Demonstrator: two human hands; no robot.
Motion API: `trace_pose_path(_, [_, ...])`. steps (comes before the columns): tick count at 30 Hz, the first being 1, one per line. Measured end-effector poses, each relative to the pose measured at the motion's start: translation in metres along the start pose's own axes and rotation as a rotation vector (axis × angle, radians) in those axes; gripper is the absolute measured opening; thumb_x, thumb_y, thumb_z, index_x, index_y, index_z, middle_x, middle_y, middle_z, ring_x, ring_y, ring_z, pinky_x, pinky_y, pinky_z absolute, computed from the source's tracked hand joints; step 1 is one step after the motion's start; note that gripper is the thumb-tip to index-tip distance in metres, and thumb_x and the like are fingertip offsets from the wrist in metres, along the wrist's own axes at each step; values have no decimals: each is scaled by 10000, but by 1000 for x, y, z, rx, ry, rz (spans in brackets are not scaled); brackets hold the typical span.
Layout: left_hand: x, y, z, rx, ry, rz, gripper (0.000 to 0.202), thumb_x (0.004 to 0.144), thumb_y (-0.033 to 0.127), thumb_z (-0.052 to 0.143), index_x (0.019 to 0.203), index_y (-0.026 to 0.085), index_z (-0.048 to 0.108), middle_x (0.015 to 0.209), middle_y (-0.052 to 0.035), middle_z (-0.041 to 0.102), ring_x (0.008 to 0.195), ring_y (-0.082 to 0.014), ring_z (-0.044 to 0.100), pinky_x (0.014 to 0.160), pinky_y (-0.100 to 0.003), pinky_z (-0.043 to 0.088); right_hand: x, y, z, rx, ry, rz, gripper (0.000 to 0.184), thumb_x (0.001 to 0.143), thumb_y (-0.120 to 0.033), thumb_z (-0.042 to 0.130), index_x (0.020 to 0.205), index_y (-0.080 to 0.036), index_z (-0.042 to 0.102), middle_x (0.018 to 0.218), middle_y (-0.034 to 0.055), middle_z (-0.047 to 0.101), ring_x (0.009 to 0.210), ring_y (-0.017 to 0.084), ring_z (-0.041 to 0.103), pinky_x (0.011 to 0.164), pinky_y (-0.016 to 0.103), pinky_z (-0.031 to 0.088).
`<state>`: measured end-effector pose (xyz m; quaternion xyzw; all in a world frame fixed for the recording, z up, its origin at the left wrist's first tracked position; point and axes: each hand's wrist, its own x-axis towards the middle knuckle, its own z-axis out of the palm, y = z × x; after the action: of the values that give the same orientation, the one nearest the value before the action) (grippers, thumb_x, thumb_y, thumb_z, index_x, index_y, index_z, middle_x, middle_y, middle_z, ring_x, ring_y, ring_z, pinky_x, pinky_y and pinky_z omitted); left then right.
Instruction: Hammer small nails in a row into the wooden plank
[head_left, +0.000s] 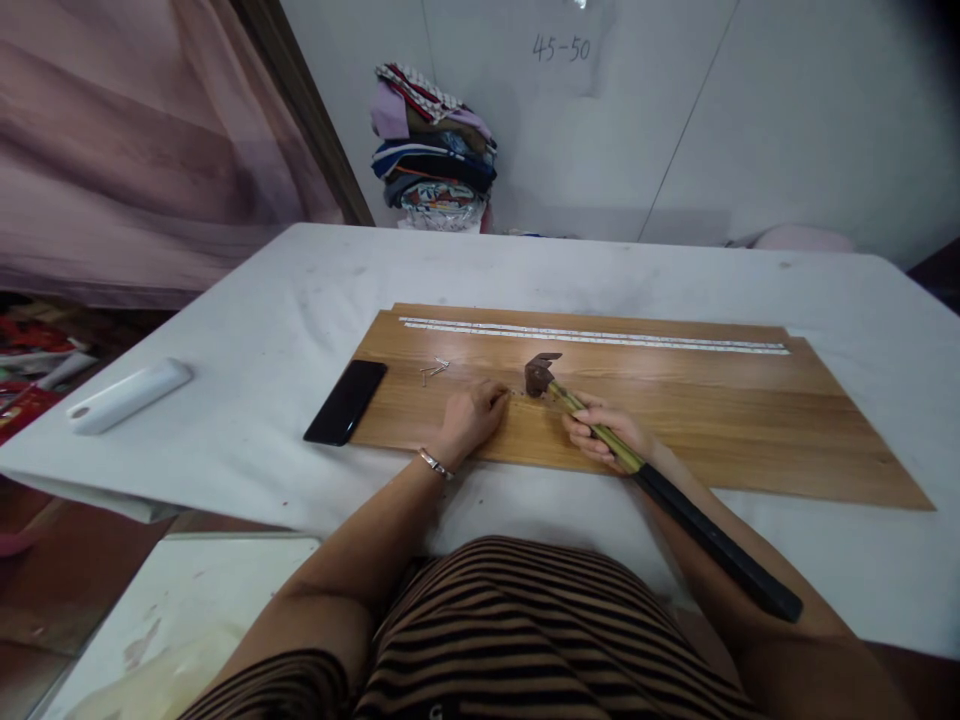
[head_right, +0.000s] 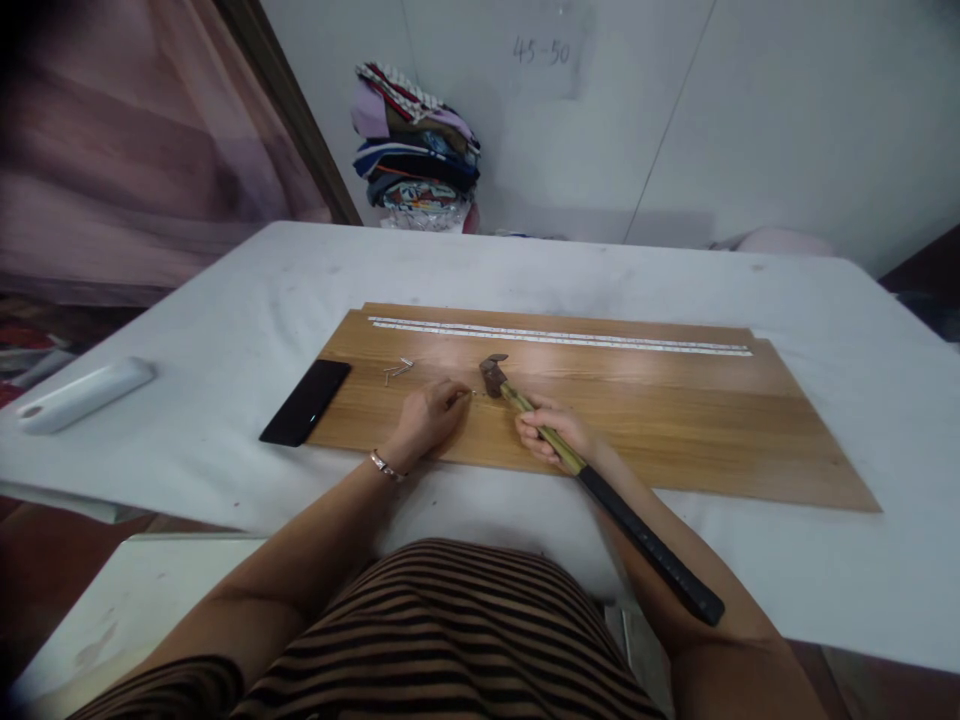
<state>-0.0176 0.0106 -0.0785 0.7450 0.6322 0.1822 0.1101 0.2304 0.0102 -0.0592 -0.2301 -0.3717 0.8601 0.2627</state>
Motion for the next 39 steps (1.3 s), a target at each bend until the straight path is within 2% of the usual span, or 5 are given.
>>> trace_pose_path(8, [0, 0, 0, 0, 6, 7, 234, 926, 296, 504, 1010, 223, 710, 1006, -45, 715, 931, -184, 647, 780, -276, 483, -1, 0, 1, 19, 5, 3, 338, 826, -205, 577, 1144, -206, 461, 648, -80, 478, 372, 36, 307, 286, 122, 251])
trace_pose_path(18, [-1, -1, 1, -12, 10, 5, 232, 923, 290, 503, 1013, 229, 708, 999, -47, 713, 941, -184, 647, 788, -274, 488, 0, 1, -1, 2, 0, -4, 252, 840, -215, 566, 1071, -210, 464, 659, -80, 468, 369, 30, 305, 288, 112, 263])
trace_pose_path(28, [0, -3, 3, -19, 15, 15, 228, 921, 283, 504, 1014, 230, 706, 1013, -42, 714, 939, -177, 643, 796, -271, 484, 0, 0, 2, -17, 8, -15, 262, 823, -230, 600, 1059, -210, 488, 642, -79, 476, 356, 31, 305, 284, 114, 268])
trace_pose_path(39, [0, -1, 2, -7, 15, 8, 235, 924, 293, 502, 1004, 226, 712, 1013, -41, 715, 936, -183, 643, 771, -272, 482, 0, 1, 2, -6, 25, -10, 336, 820, -225, 603, 1133, -203, 481, 633, -78, 483, 365, 35, 301, 281, 123, 265])
